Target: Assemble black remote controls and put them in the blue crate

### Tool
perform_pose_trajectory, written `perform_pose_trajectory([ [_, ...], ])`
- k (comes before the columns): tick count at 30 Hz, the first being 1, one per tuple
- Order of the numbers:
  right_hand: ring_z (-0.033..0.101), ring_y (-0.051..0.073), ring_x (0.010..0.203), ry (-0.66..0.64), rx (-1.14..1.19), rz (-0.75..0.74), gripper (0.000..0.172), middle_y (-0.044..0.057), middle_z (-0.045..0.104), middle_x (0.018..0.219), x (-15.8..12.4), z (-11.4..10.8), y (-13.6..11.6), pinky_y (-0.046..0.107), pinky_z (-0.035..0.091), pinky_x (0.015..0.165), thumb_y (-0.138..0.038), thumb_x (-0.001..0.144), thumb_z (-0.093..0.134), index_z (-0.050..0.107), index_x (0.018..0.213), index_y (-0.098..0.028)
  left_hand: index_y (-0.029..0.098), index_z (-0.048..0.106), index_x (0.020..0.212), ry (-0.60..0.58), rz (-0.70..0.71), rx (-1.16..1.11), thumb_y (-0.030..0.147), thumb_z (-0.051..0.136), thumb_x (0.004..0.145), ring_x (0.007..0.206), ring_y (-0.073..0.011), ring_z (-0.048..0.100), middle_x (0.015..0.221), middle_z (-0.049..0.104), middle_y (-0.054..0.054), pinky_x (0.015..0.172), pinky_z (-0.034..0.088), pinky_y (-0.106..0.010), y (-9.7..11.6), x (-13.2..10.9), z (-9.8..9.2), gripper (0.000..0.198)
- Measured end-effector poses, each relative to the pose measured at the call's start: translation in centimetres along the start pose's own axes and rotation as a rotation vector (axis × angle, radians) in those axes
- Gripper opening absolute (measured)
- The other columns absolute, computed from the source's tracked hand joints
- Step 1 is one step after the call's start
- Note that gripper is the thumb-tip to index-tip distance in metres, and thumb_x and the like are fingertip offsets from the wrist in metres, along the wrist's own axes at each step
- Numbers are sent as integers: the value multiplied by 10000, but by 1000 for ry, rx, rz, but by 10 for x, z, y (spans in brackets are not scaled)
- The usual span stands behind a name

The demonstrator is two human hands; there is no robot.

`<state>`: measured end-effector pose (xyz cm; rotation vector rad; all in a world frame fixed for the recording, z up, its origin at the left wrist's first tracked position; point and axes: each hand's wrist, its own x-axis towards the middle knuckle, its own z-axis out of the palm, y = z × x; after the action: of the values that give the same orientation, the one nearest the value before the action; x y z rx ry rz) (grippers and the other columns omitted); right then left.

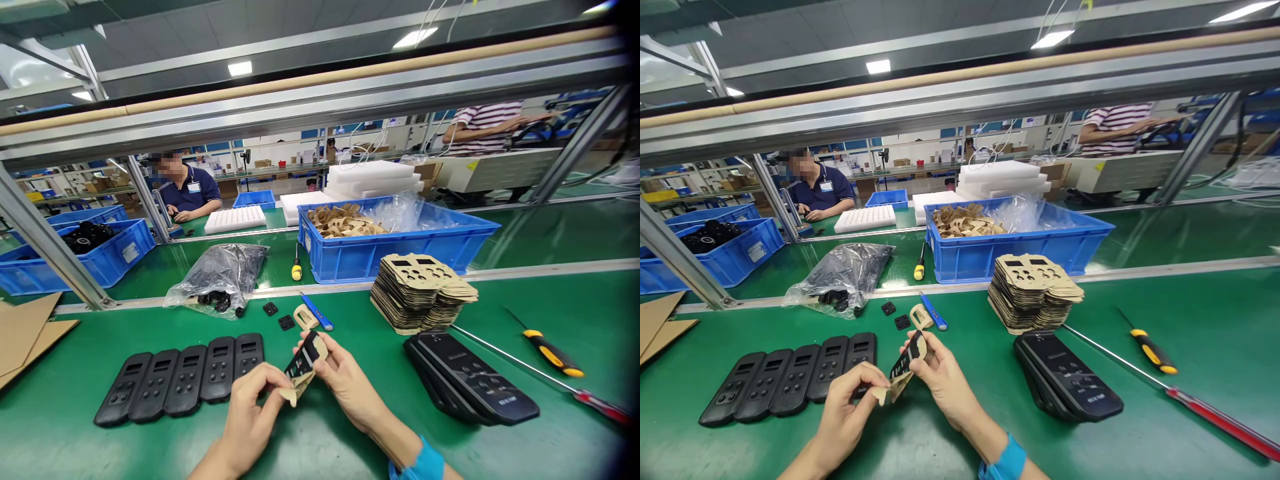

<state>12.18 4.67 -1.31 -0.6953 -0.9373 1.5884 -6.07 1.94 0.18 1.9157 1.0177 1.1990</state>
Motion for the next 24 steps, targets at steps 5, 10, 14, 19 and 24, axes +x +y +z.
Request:
perform_pose_trajectory([
  [5, 614, 235, 971, -55, 110, 55, 558, 77, 654, 1019, 0, -3, 1, 381, 469, 864, -552, 673, 757, 636, 1104, -221, 190, 626, 867, -64, -156, 167, 297, 669, 782, 733, -160, 530, 821, 584, -33, 615, 404, -242, -2, 8, -9, 143],
  [10, 576, 219, 999, -43, -68, 5, 578, 49, 643, 1017, 0, 0, -1, 348, 433, 917, -503, 624, 813, 619, 1097, -235, 173, 534, 678, -193, -294, -175, 412, 593, 823, 611, -126, 494, 667, 544, -12, 553, 394, -230, -1, 6, -4, 286],
  [14, 561, 213, 957, -205, -170, 42, 583, 41, 622, 975, -1, 1, -5, 317, 442, 843, -505, 588, 831, 618, 1044, -212, 199, 435, 674, -67, -498, -642, 461, 593, 781, 420, -79, 427, 539, 516, 31, 383, 344, -180, 6, 19, -5, 324],
  [19, 583, 176, 859, -388, -140, 161, 615, 38, 601, 923, -7, -1, -14, 302, 421, 813, -620, 658, 727, 615, 1064, -171, 206, 387, 676, 55, -379, -564, 411, 564, 812, 407, -36, 376, 525, 435, 85, 392, 317, -124, 12, 72, -29, 303],
  [24, 588, 139, 774, -671, -188, 495, 658, 8, 641, 816, -13, -1, -10, 231, 433, 703, -327, 368, 929, 690, 962, -174, 198, 549, 801, -100, -269, -271, 476, 498, 851, 631, -106, 601, 730, 622, 2, 553, 474, -193, -4, 135, -27, 287],
])
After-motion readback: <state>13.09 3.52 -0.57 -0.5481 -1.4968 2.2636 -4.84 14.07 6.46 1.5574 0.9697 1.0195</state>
